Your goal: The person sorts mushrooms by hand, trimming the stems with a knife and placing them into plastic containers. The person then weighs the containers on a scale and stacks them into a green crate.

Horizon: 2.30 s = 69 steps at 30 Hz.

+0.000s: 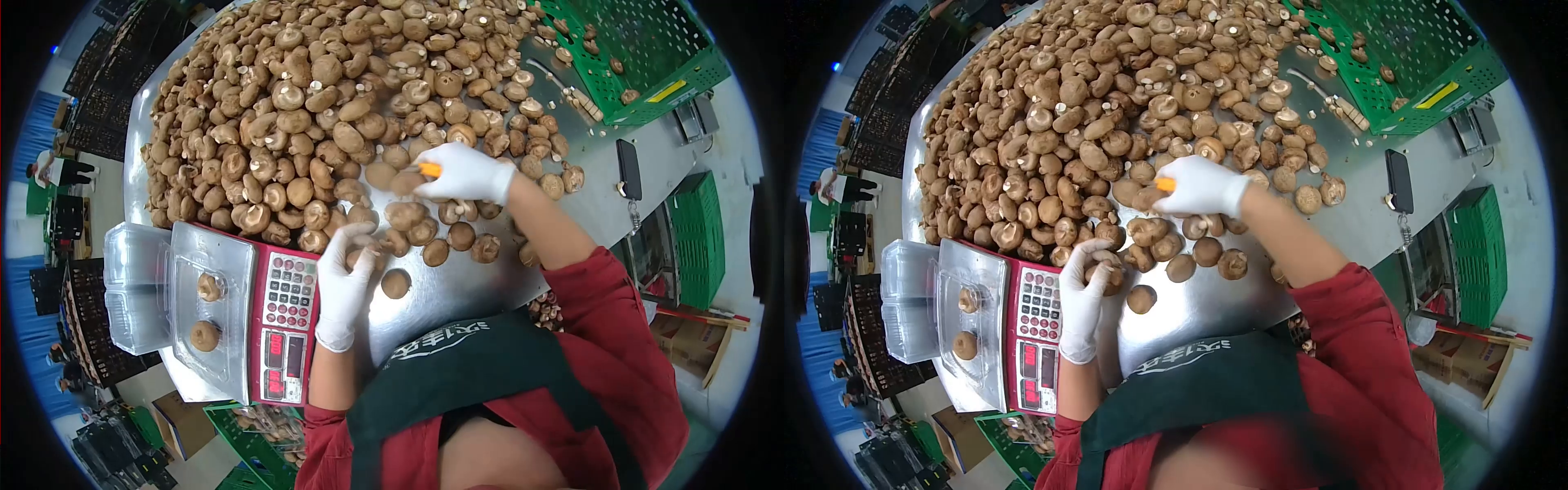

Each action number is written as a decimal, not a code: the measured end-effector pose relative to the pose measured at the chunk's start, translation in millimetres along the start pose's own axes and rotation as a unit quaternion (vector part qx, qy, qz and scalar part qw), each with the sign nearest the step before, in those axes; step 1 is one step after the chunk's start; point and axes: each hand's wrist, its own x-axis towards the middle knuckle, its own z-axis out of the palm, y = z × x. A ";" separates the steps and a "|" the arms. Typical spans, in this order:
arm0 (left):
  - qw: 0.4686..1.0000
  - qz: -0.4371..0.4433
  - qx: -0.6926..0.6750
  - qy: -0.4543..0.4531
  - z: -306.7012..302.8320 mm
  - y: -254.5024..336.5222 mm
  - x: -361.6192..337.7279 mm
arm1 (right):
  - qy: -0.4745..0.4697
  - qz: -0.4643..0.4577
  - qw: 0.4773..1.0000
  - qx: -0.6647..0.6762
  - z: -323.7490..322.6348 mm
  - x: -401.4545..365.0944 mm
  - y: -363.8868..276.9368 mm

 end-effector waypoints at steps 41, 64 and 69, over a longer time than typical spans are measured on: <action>0.899 -0.050 -0.432 0.056 -5.8 13.3 -24.7 | -0.051 0.069 0.839 0.538 24.5 -53.1 -89.3; 0.781 0.136 0.515 0.326 -178.9 74.6 -120.0 | -0.043 -0.191 0.951 0.241 106.9 58.7 -228.9; 0.721 0.280 0.501 0.389 -122.8 66.7 -117.6 | 0.067 0.023 0.900 0.430 44.1 1.5 -115.9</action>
